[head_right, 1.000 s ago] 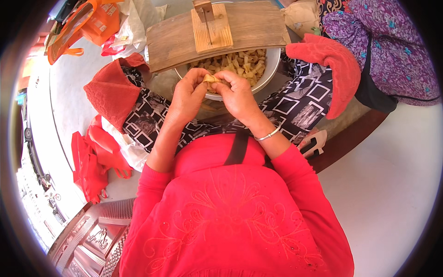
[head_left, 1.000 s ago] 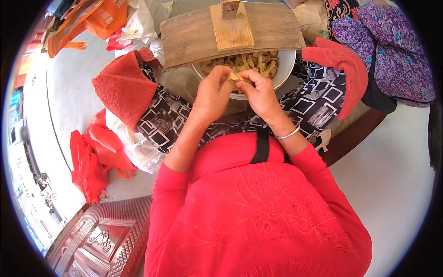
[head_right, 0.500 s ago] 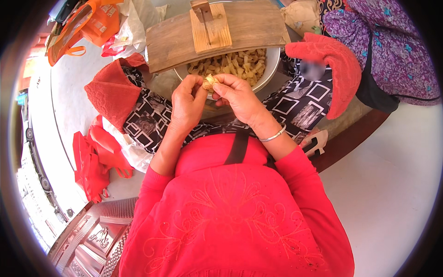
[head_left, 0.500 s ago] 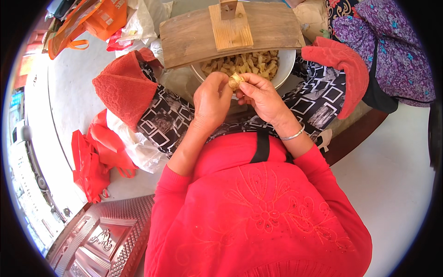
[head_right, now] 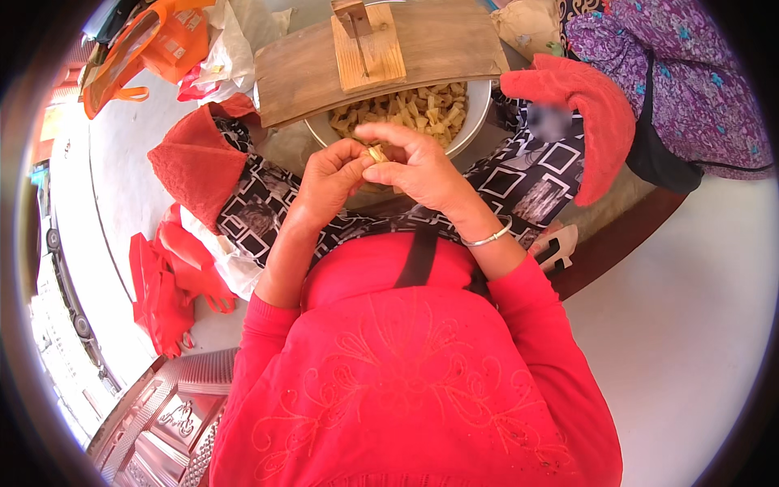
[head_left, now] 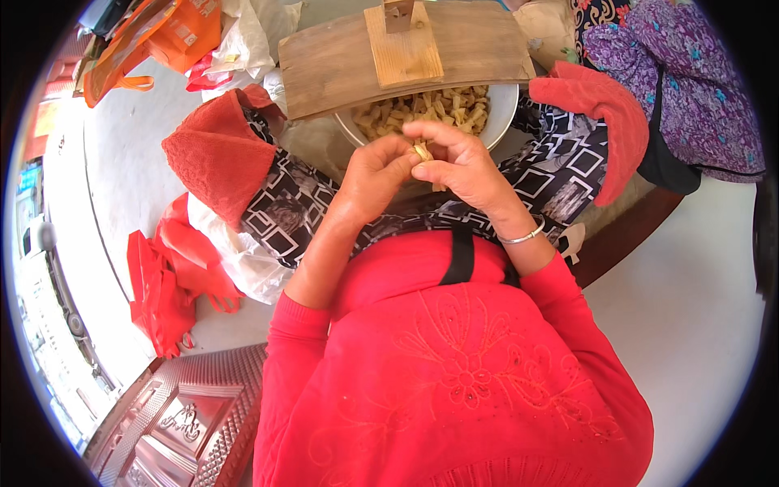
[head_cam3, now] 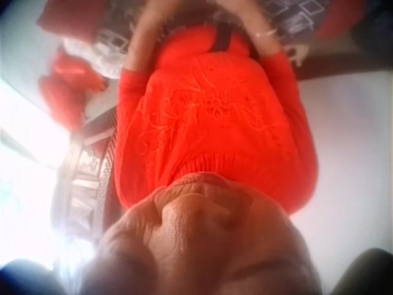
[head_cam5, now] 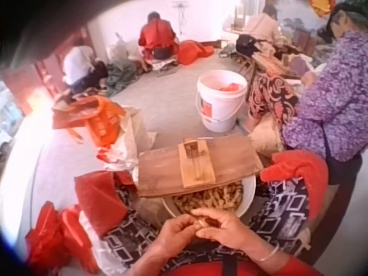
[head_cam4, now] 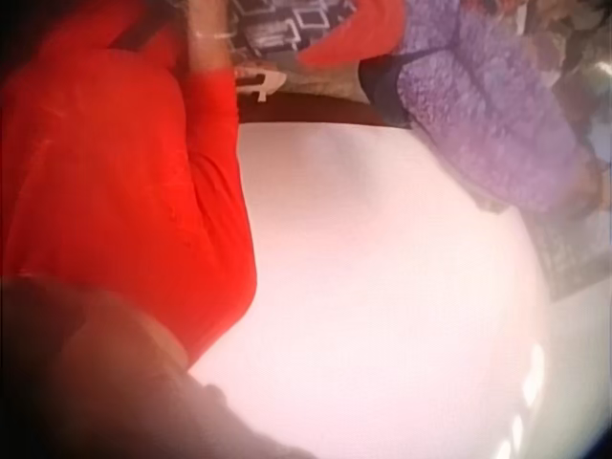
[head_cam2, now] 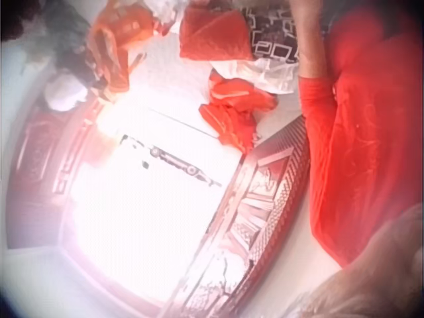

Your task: The person slices long strips of food into smaller pieces using a wooden manual slicing tool.

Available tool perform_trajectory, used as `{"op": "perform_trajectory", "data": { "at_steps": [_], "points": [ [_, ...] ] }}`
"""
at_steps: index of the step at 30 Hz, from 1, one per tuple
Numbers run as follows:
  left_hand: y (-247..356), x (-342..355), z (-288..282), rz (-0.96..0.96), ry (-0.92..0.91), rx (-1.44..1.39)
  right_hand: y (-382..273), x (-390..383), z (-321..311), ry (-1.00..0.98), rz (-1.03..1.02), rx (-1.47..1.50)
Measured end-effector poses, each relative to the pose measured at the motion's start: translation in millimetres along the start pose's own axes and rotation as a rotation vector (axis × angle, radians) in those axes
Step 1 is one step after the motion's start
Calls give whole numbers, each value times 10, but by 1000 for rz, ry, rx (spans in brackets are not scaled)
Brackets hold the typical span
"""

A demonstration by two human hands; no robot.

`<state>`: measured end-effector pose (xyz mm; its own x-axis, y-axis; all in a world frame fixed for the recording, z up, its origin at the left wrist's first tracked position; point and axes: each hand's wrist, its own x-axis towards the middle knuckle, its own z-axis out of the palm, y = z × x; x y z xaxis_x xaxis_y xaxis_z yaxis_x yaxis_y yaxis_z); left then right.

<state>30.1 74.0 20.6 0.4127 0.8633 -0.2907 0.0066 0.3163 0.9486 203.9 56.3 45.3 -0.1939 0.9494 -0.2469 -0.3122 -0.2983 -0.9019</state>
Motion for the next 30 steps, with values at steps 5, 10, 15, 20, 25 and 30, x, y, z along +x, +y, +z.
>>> {"op": "perform_trajectory", "data": {
  "at_steps": [5,10,15,20,25,30],
  "points": [
    [5,-38,97,-137,87,-469,250,115,-143,-53,-143,-116],
    [98,-81,96,-6,107,-98,105,61,-79,-62,-80,-170],
    [-61,-11,58,155,82,100,-93,-22,161,107,-29,-127],
    [-122,-43,105,145,144,230,18,-98,-64,-54,118,-381],
    [-41,-65,96,227,90,226,69,-93,-90,-99,48,-514],
    [51,-236,-182,-125,-61,-345,-258,-128,-219,-152,-89,-852]
  ]
}}
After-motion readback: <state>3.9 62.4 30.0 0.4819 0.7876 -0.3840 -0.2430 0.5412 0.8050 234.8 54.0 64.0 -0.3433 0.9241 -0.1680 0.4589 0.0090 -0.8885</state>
